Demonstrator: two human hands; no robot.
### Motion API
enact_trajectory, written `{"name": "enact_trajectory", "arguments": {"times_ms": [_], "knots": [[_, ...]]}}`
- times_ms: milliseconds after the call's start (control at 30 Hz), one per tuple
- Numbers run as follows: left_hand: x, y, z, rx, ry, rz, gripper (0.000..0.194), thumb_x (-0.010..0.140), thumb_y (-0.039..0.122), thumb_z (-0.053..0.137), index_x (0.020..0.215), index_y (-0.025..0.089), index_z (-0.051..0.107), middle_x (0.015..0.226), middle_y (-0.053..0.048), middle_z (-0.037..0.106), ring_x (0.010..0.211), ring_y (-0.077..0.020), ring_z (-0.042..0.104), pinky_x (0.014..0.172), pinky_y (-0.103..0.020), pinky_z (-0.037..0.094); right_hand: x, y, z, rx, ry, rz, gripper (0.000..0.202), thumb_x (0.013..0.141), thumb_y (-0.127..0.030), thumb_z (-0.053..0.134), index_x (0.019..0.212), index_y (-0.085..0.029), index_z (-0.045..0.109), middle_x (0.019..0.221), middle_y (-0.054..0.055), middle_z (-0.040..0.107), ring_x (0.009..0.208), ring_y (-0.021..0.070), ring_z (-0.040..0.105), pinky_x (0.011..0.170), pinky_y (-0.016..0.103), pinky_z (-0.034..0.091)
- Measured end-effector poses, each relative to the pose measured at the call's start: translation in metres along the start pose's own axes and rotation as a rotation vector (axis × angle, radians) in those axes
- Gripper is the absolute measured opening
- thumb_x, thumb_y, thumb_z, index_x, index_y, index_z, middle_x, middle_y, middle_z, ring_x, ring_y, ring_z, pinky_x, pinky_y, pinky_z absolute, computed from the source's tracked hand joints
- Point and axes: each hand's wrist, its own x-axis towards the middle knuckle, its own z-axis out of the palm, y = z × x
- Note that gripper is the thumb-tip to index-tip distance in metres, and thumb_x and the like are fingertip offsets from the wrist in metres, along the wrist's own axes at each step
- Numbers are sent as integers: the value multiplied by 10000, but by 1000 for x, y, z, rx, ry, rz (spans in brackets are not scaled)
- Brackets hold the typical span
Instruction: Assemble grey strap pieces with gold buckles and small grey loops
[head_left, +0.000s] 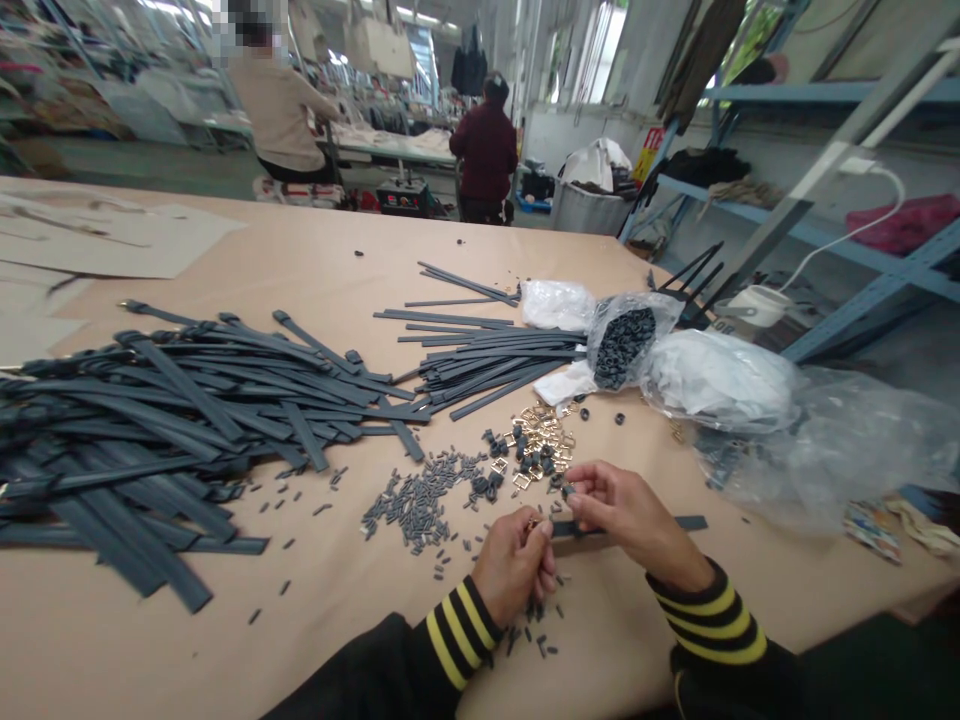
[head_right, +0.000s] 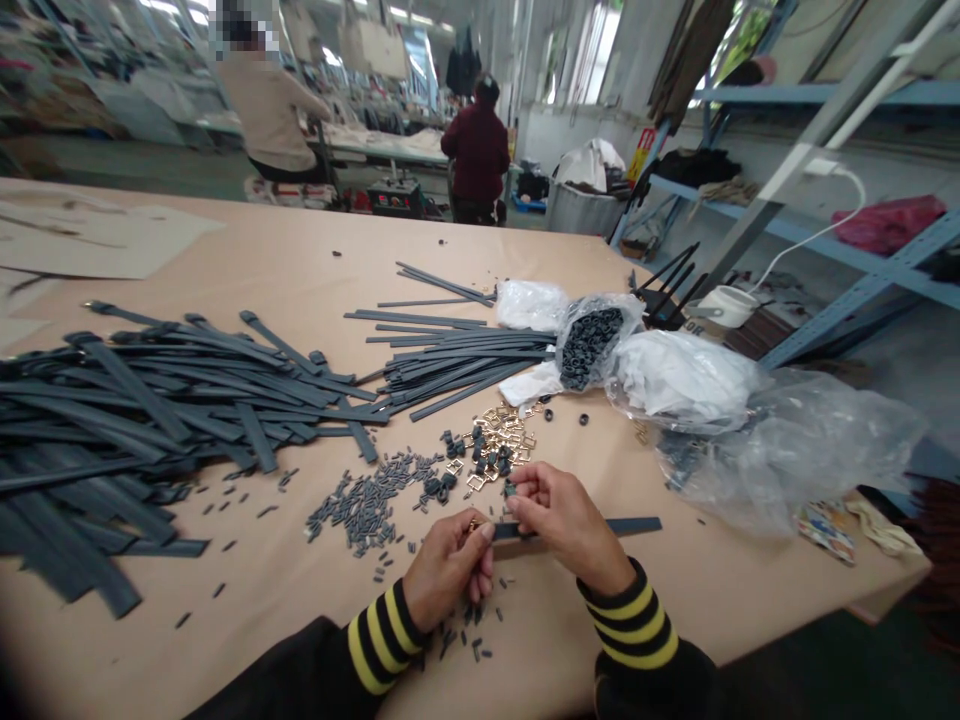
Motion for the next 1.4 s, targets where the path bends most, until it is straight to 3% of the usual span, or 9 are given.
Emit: {"name": "enact_trajectory", "arguments": {"times_ms": [133, 367, 567, 700, 867, 1033, 1133, 1333, 1400], "knots": [[1, -2, -2, -39, 0, 26, 285, 773, 402, 455, 654, 145, 431, 452, 43, 508, 325, -54, 469, 307, -130, 352, -28, 14, -2, 223, 62, 69, 265, 697, -343, 595, 851, -147, 506, 668, -16, 538, 600, 100, 542, 581, 234, 468], [0, -4, -3, -34, -28, 73, 287, 778, 408, 461, 671, 142, 444, 466, 40, 522, 345, -57, 484, 325, -136, 364, -33, 30, 21, 204, 216, 57, 201, 683, -302, 600, 793, -151, 524, 674, -13, 548, 579, 104, 547, 541, 225, 456], [-1, -4, -1, 11, -47, 84, 286, 785, 406, 452, 669, 146, 434, 463, 43, 519, 339, -56, 471, 324, -139, 361, -33, 27, 25, 195, 220, 22, 179, 709, -275, 580, 825, -149, 528, 661, -19, 548, 589, 108, 570, 579, 231, 484], [-1, -8, 0, 3, -69, 106, 288, 797, 398, 438, 672, 139, 444, 453, 38, 521, 329, -48, 455, 328, -135, 356, -33, 29, 28, 268, 171, -9, 233, 693, -327, 613, 823, -145, 545, 735, 4, 580, 625, 121, 592, 601, 248, 509], [-1, -9, 3, -33, -55, 87, 325, 809, 426, 392, 679, 134, 450, 432, 32, 518, 302, -52, 448, 305, -137, 343, -33, 29, 35, 342, 107, 36, 283, 702, -365, 605, 858, -133, 562, 656, 7, 598, 601, 129, 597, 627, 283, 517], [-4, -7, 8, -7, -49, 76, 380, 814, 461, 353, 671, 124, 458, 437, 32, 501, 303, -49, 452, 296, -130, 334, -31, 26, 37, 115, 173, -89, 147, 739, -294, 564, 780, -159, 606, 721, 18, 579, 586, 119, 563, 539, 236, 479], [-6, -6, 7, -9, -70, 64, 381, 804, 479, 357, 699, 127, 457, 440, 43, 492, 288, -40, 425, 286, -128, 320, -31, 22, 35, -93, 212, -161, 93, 748, -215, 544, 762, -178, 628, 742, 19, 582, 634, 125, 557, 583, 238, 455], [-4, -7, 0, 61, -159, 47, 300, 779, 418, 458, 871, 133, 471, 452, 73, 474, 304, -41, 418, 295, -125, 314, -43, 9, 29, -257, 100, -267, 301, 724, -74, 504, 979, -214, 584, 929, 23, 599, 866, 146, 549, 777, 263, 442], [-3, -6, -1, 96, -145, 82, 276, 790, 413, 447, 828, 141, 469, 449, 78, 460, 305, -38, 413, 302, -125, 309, -47, 7, 22, -258, 73, -268, 343, 742, -96, 495, 1059, -219, 538, 972, 26, 592, 837, 135, 562, 740, 246, 466]]}}
